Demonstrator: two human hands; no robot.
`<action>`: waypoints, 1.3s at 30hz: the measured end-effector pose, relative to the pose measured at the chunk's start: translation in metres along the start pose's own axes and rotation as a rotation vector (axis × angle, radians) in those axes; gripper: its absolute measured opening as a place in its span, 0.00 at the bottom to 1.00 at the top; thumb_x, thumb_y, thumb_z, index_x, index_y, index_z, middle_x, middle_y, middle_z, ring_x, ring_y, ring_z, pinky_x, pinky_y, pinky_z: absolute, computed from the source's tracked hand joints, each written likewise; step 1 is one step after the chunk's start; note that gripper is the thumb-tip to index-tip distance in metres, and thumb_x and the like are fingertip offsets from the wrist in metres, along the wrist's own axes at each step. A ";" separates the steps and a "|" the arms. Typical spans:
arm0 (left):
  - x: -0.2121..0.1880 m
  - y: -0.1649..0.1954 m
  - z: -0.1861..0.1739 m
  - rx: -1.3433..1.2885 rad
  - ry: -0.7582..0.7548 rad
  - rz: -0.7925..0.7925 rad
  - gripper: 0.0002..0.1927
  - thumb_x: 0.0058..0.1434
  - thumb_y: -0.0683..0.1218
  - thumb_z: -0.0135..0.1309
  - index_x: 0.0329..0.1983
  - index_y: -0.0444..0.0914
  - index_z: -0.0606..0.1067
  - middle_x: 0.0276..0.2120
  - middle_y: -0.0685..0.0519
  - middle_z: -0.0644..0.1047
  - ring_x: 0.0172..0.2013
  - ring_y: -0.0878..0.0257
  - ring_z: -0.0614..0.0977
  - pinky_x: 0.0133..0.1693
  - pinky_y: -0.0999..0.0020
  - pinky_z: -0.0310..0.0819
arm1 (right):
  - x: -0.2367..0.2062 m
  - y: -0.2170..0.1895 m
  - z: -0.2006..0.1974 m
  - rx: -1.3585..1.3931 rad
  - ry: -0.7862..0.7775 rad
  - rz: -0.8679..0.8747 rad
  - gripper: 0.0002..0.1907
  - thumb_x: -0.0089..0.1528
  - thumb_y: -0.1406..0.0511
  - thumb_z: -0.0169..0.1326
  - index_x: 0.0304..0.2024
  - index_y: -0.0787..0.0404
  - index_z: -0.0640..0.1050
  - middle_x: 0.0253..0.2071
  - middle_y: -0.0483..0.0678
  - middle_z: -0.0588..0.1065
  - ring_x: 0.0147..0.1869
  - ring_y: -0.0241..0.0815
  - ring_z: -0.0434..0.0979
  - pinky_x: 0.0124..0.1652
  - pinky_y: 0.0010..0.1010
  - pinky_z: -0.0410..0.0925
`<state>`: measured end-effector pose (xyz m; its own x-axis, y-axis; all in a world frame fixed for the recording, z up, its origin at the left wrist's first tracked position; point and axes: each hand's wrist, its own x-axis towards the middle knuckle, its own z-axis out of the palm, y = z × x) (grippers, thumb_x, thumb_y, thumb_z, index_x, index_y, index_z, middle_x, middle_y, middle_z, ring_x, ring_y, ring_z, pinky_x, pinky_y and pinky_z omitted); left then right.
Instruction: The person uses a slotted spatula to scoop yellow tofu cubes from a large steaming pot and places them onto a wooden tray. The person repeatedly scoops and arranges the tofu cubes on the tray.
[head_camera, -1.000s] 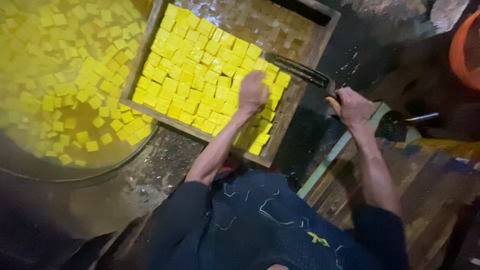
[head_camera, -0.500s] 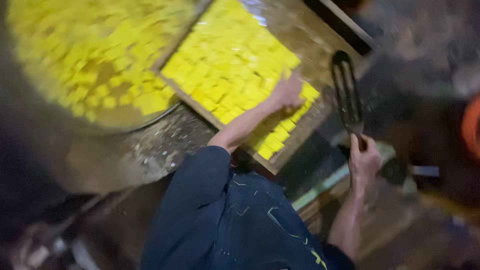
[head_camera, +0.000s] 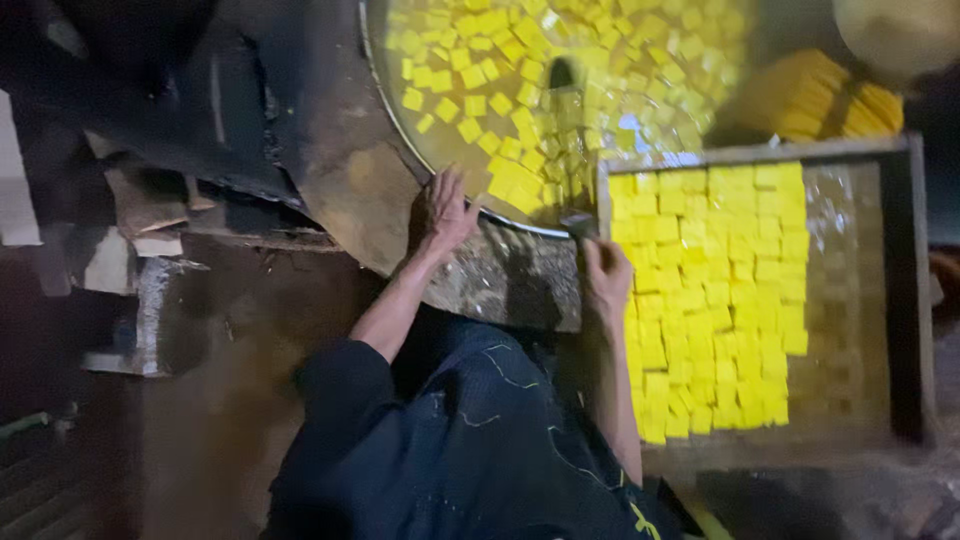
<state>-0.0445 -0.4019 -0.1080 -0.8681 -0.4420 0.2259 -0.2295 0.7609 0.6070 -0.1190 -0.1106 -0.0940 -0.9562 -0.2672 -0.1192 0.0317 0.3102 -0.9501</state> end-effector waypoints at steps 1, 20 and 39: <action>0.004 -0.018 -0.007 0.043 -0.049 -0.011 0.30 0.66 0.54 0.57 0.65 0.33 0.69 0.67 0.38 0.66 0.69 0.42 0.64 0.69 0.47 0.56 | 0.017 -0.008 0.030 -0.037 -0.077 0.137 0.17 0.68 0.58 0.61 0.46 0.68 0.82 0.30 0.48 0.76 0.32 0.37 0.72 0.33 0.31 0.67; 0.027 -0.112 0.016 0.028 -0.288 -0.122 0.36 0.66 0.64 0.49 0.64 0.30 0.69 0.71 0.35 0.62 0.73 0.43 0.57 0.72 0.46 0.43 | 0.228 -0.014 0.283 -0.616 -0.201 0.166 0.28 0.64 0.46 0.55 0.40 0.65 0.82 0.25 0.56 0.79 0.31 0.51 0.82 0.35 0.43 0.71; -0.011 -0.097 0.006 0.154 -0.295 -0.048 0.29 0.65 0.60 0.53 0.63 0.38 0.71 0.68 0.41 0.68 0.70 0.47 0.63 0.70 0.43 0.48 | 0.051 -0.023 0.028 0.045 0.208 0.181 0.15 0.66 0.59 0.61 0.46 0.66 0.82 0.29 0.45 0.78 0.28 0.31 0.73 0.30 0.25 0.68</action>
<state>-0.0158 -0.4680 -0.1743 -0.9395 -0.3397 -0.0437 -0.3173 0.8155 0.4840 -0.1602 -0.1567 -0.0866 -0.9728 -0.0163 -0.2312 0.2164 0.2938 -0.9310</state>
